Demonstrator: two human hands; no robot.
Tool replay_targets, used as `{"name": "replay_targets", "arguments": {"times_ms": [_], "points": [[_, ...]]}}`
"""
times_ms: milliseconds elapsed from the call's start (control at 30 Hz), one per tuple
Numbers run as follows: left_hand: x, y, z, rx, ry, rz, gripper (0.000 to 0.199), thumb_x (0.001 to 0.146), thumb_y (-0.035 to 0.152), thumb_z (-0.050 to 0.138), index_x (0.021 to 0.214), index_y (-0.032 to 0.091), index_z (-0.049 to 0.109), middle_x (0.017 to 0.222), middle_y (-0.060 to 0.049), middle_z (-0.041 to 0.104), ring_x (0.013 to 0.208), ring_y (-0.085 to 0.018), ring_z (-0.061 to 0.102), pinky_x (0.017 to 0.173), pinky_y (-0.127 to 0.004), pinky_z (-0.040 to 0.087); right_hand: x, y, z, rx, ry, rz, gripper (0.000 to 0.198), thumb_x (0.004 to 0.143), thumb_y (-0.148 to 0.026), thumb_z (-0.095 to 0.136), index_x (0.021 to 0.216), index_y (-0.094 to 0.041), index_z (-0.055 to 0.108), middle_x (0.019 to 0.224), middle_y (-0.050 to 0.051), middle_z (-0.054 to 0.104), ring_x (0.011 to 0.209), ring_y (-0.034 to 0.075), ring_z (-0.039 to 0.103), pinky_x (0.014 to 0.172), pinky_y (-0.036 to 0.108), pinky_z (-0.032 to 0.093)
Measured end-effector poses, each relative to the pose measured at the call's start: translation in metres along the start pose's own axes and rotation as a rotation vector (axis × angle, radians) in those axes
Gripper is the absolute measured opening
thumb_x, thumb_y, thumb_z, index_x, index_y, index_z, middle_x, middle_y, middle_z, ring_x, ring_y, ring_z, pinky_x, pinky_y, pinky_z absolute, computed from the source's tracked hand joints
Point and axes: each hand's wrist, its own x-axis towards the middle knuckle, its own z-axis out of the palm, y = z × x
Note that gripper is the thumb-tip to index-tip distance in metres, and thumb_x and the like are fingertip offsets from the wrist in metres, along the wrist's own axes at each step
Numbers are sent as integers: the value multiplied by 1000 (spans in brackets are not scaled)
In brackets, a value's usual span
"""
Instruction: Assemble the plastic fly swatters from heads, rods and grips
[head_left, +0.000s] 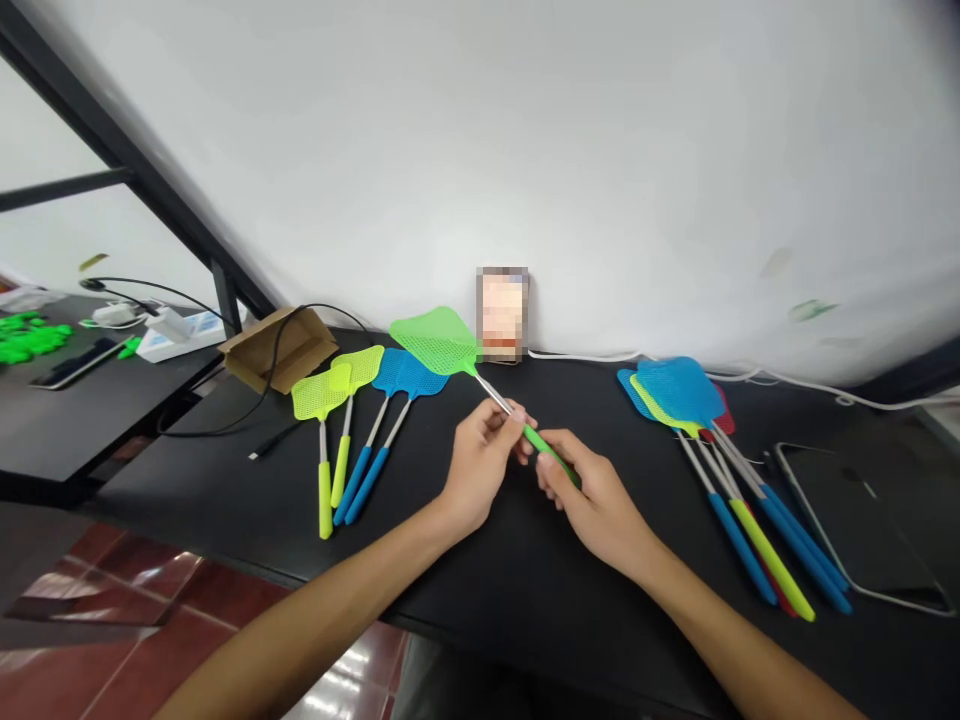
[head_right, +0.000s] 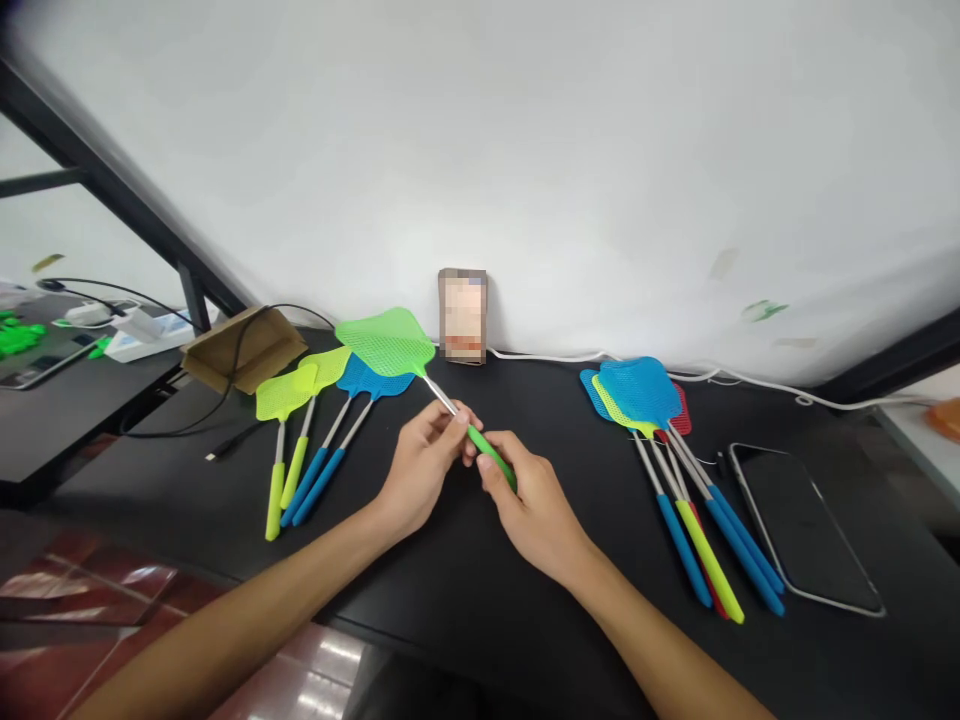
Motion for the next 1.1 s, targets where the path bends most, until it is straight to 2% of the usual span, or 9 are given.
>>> {"name": "replay_targets", "arguments": {"times_ms": [133, 267, 400, 600, 733, 833, 900, 1000, 1100], "points": [[17, -10, -7, -165, -180, -136, 28, 98, 38, 66, 113, 14, 66, 101, -8, 71, 57, -6, 49, 58, -23, 39, 5, 8, -5, 300, 9, 198, 39, 103, -56, 50, 105, -20, 64, 66, -6, 35, 54, 10, 31, 49, 26, 30], [22, -9, -20, -219, -324, -159, 25, 98, 34, 68, 113, 14, 68, 109, -12, 73, 61, -7, 49, 60, -25, 37, 4, 4, -5, 640, -22, 373, 42, 102, -58, 53, 95, -18, 64, 65, -8, 27, 53, 9, 23, 47, 24, 27], [18, -3, -23, -232, -287, -123, 17, 96, 31, 72, 101, 15, 69, 99, -9, 74, 62, -7, 50, 60, -24, 36, -2, -4, 0, 756, -115, 413, 40, 103, -55, 53, 95, -17, 64, 62, -8, 29, 51, 8, 24, 48, 24, 28], [12, 0, -20, -179, -175, -49, 16, 94, 30, 74, 96, 15, 70, 88, -6, 75, 62, -8, 54, 61, -23, 41, -3, 0, 3, 697, -135, 362, 37, 106, -53, 48, 100, -19, 62, 60, -8, 32, 51, 9, 27, 48, 25, 29], [9, 1, -17, -172, -120, -31, 14, 92, 29, 76, 96, 15, 72, 84, -6, 75, 63, -8, 56, 62, -22, 45, -4, -2, 3, 500, -101, 297, 39, 106, -54, 45, 105, -20, 63, 61, -8, 30, 51, 10, 28, 49, 26, 29], [19, 8, -25, -209, -15, 8, 15, 90, 28, 79, 95, 15, 73, 83, -4, 73, 62, -7, 56, 62, -19, 46, -6, -5, 1, 155, -22, 167, 33, 106, -49, 48, 108, -21, 66, 63, -6, 37, 53, 10, 32, 50, 27, 28], [32, 18, -37, -272, 117, 100, 16, 87, 27, 82, 90, 15, 73, 82, -2, 70, 64, -5, 55, 63, -16, 47, -6, -3, -2, -115, 77, 40, 25, 105, -42, 53, 108, -22, 67, 65, -5, 46, 53, 10, 37, 51, 28, 28], [50, 32, -53, -316, 303, 329, 18, 84, 27, 84, 88, 15, 72, 82, -1, 66, 71, -6, 57, 64, -15, 47, -2, 8, -10, -486, 275, -139, 15, 102, -32, 57, 107, -22, 66, 73, -3, 60, 55, 11, 48, 55, 28, 34], [50, 34, -54, -214, 334, 427, 19, 89, 27, 79, 104, 18, 72, 76, 0, 65, 72, -10, 60, 61, -18, 46, 6, 23, -22, -859, 396, -208, 12, 100, -28, 56, 100, -20, 66, 82, 2, 67, 71, 17, 61, 64, 31, 39]]}}
